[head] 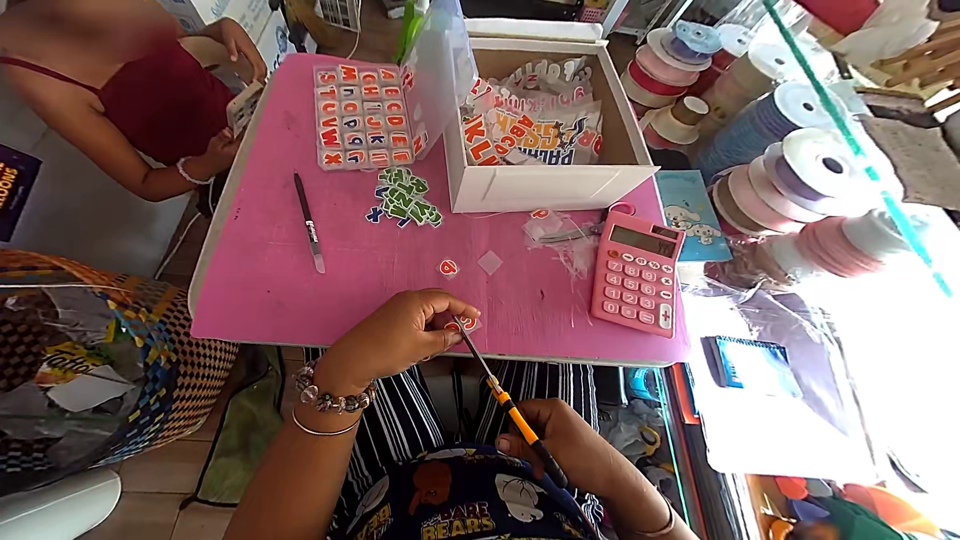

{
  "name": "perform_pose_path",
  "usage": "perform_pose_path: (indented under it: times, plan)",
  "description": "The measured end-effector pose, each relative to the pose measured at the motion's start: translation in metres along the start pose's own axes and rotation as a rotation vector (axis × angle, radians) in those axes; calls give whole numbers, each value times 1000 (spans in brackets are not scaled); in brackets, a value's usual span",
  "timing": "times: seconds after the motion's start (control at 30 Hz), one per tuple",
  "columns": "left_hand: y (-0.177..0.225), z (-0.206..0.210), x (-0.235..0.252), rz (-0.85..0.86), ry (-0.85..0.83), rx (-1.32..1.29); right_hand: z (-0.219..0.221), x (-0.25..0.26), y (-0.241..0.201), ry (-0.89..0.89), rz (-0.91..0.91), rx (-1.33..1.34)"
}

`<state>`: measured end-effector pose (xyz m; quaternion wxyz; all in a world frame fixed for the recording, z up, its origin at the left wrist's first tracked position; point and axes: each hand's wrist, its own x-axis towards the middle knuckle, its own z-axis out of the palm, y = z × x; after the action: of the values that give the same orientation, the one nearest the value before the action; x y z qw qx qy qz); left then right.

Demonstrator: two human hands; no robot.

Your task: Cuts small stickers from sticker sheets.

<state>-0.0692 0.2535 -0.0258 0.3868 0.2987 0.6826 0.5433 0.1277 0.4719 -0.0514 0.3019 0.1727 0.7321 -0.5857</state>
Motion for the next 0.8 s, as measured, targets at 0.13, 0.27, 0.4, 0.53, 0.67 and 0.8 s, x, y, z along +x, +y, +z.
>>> perform_pose_path:
  times: [0.13,0.27,0.4,0.53,0.67,0.8]
  plan:
    - [1,0,0,1,-2,8,1,0,1,12,-1,15]
    - [0,0,1,1,-6,-4,2,-1,2,2,-1,31]
    - [-1,-1,0,6,-7,1,1,-2,3,-6,-12,10]
    - [-1,0,0,-5,-7,5,1,-2,2,3,-10,3]
    - [0,0,0,0,4,-11,1,-2,3,10,-11,12]
    - [-3,17,-3,128,270,-102,3,-3,11,67,-86,89]
